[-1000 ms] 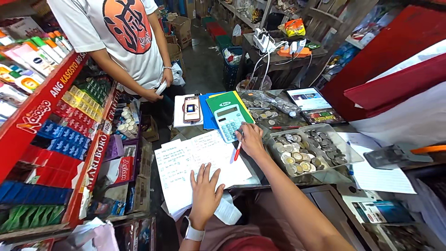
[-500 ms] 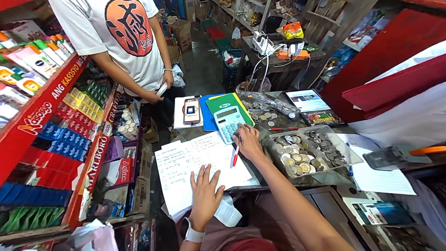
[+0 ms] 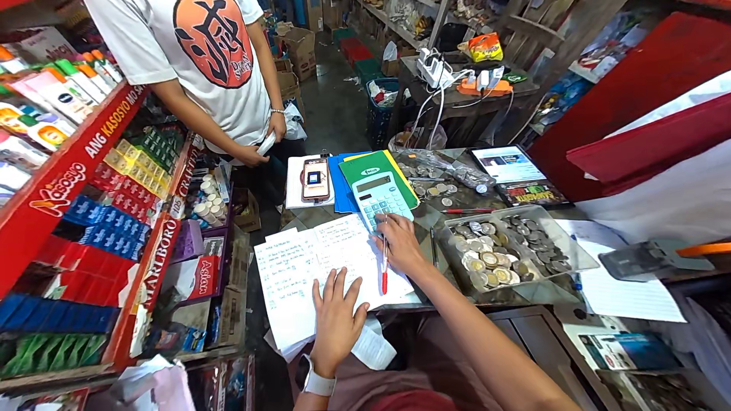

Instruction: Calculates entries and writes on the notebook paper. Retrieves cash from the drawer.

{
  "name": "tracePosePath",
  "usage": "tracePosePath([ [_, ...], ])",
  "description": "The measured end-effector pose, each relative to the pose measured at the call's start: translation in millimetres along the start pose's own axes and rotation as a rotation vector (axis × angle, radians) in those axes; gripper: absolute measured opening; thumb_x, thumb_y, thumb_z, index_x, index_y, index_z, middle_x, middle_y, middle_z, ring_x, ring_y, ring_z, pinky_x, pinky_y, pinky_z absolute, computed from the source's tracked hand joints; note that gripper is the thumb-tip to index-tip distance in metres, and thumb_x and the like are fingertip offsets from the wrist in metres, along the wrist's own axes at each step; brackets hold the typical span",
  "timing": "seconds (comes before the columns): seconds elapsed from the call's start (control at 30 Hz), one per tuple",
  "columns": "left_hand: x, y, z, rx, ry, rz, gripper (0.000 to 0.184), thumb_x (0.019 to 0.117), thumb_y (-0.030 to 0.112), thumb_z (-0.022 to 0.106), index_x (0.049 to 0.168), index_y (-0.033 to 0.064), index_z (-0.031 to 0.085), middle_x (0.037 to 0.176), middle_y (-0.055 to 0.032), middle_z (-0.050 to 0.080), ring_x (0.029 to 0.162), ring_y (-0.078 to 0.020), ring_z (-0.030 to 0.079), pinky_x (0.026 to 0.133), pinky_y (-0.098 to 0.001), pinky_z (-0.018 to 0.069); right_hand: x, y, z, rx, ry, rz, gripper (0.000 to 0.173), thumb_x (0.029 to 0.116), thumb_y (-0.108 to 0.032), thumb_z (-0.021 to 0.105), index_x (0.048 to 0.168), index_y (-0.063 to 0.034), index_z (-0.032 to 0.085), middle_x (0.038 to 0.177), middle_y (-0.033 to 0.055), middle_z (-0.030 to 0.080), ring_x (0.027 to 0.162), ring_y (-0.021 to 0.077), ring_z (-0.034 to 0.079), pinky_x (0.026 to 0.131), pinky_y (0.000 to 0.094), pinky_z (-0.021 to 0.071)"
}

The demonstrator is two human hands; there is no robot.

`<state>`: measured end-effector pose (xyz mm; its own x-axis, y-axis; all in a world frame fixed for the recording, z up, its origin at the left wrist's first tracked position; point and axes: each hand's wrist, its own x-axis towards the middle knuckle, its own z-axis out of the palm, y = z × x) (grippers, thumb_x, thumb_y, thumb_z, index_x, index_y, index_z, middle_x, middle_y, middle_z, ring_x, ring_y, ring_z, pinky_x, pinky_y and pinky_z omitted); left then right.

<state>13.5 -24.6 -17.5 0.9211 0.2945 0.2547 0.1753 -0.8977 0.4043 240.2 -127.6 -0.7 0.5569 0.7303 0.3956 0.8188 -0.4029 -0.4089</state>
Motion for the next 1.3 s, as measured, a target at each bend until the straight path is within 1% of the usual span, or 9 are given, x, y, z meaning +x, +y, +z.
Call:
tracePosePath([
  [0.13, 0, 0, 0, 0.001, -0.007, -0.006, 0.048, 0.1004, 0.047, 0.050, 0.138, 0.0234, 0.066, 0.153, -0.0132, 0.052, 0.145, -0.0430, 0.042, 0.113, -0.0770, 0.0177, 1, -5, 5, -0.012, -0.068, -0.014, 0.039, 0.1058, -0.039, 0.047, 0.111, -0.0067, 0.069, 0.143, 0.0161, 0.061, 0.137, 0.0426, 0.051, 0.113, 0.0651, 0.0318],
  [0.2, 1, 1, -1, -0.012, -0.015, -0.014, 0.047, 0.0999, 0.046, 0.051, 0.138, 0.0229, 0.066, 0.153, -0.0137, 0.052, 0.145, -0.0435, 0.041, 0.113, -0.0773, 0.0171, 1, -5, 2, -0.006, -0.013, 0.022, 0.041, 0.1052, -0.040, 0.049, 0.110, -0.0052, 0.070, 0.136, 0.0172, 0.065, 0.133, 0.0429, 0.054, 0.112, 0.0654, 0.0332],
  [0.3, 1, 1, -1, -0.019, -0.011, -0.010, 0.047, 0.1001, 0.045, 0.051, 0.138, 0.0224, 0.066, 0.153, -0.0139, 0.052, 0.145, -0.0438, 0.041, 0.113, -0.0775, 0.0171, -4, -3, -5, -0.085, 0.154, 0.165, 0.037, 0.1030, -0.031, 0.054, 0.108, 0.0006, 0.072, 0.121, 0.0229, 0.069, 0.123, 0.0479, 0.059, 0.106, 0.0668, 0.0402],
  [0.4, 1, 1, -1, -0.015, -0.003, -0.010, 0.047, 0.0999, 0.046, 0.052, 0.138, 0.0223, 0.066, 0.153, -0.0141, 0.052, 0.145, -0.0437, 0.042, 0.113, -0.0774, 0.0179, -10, 3, -6, -0.168, 0.176, 0.250, 0.038, 0.1036, -0.033, 0.054, 0.106, 0.0002, 0.071, 0.113, 0.0218, 0.071, 0.120, 0.0471, 0.061, 0.105, 0.0664, 0.0394],
  [1.0, 0, 0, -1, -0.002, -0.012, -0.012, 0.048, 0.0999, 0.047, 0.050, 0.138, 0.0227, 0.066, 0.153, -0.0136, 0.052, 0.145, -0.0438, 0.041, 0.114, -0.0766, 0.0173, -15, 3, -2, -0.194, 0.139, 0.228, 0.038, 0.1043, -0.033, 0.050, 0.106, -0.0014, 0.072, 0.117, 0.0216, 0.071, 0.119, 0.0452, 0.062, 0.107, 0.0649, 0.0377],
  [1.1, -1, 1, -1, -0.001, -0.009, -0.015, 0.047, 0.1004, 0.047, 0.050, 0.138, 0.0231, 0.066, 0.153, -0.0133, 0.052, 0.145, -0.0434, 0.042, 0.113, -0.0766, 0.0176, -14, 2, -2, -0.205, 0.139, 0.224, 0.038, 0.1042, -0.033, 0.050, 0.105, -0.0015, 0.071, 0.114, 0.0215, 0.071, 0.118, 0.0453, 0.063, 0.106, 0.0650, 0.0378],
  [1.17, 1, 1, -2, -0.015, -0.010, -0.015, 0.047, 0.1002, 0.046, 0.051, 0.138, 0.0229, 0.066, 0.153, -0.0133, 0.052, 0.145, -0.0434, 0.041, 0.113, -0.0774, 0.0170, -2, -2, -14, -0.176, 0.112, 0.249, 0.038, 0.1041, -0.031, 0.052, 0.107, 0.0018, 0.071, 0.110, 0.0247, 0.071, 0.118, 0.0481, 0.062, 0.107, 0.0672, 0.0375],
  [1.23, 3, 2, -4, -0.033, -0.024, -0.018, 0.046, 0.1006, 0.044, 0.052, 0.139, 0.0225, 0.065, 0.154, -0.0136, 0.051, 0.146, -0.0434, 0.040, 0.114, -0.0771, 0.0171, 24, -1, -31, -0.096, 0.062, 0.303, 0.040, 0.1049, -0.029, 0.054, 0.115, 0.0075, 0.068, 0.118, 0.0312, 0.066, 0.121, 0.0510, 0.058, 0.109, 0.0668, 0.0371],
  [1.3, 2, 6, -6, -0.049, -0.047, -0.030, 0.045, 0.1010, 0.043, 0.053, 0.140, 0.0221, 0.064, 0.155, -0.0137, 0.050, 0.147, -0.0426, 0.039, 0.115, -0.0761, 0.0164, 48, 14, -34, -0.054, -0.002, 0.314, 0.042, 0.1056, -0.029, 0.054, 0.123, 0.0085, 0.063, 0.133, 0.0328, 0.058, 0.127, 0.0510, 0.054, 0.108, 0.0666, 0.0387],
])
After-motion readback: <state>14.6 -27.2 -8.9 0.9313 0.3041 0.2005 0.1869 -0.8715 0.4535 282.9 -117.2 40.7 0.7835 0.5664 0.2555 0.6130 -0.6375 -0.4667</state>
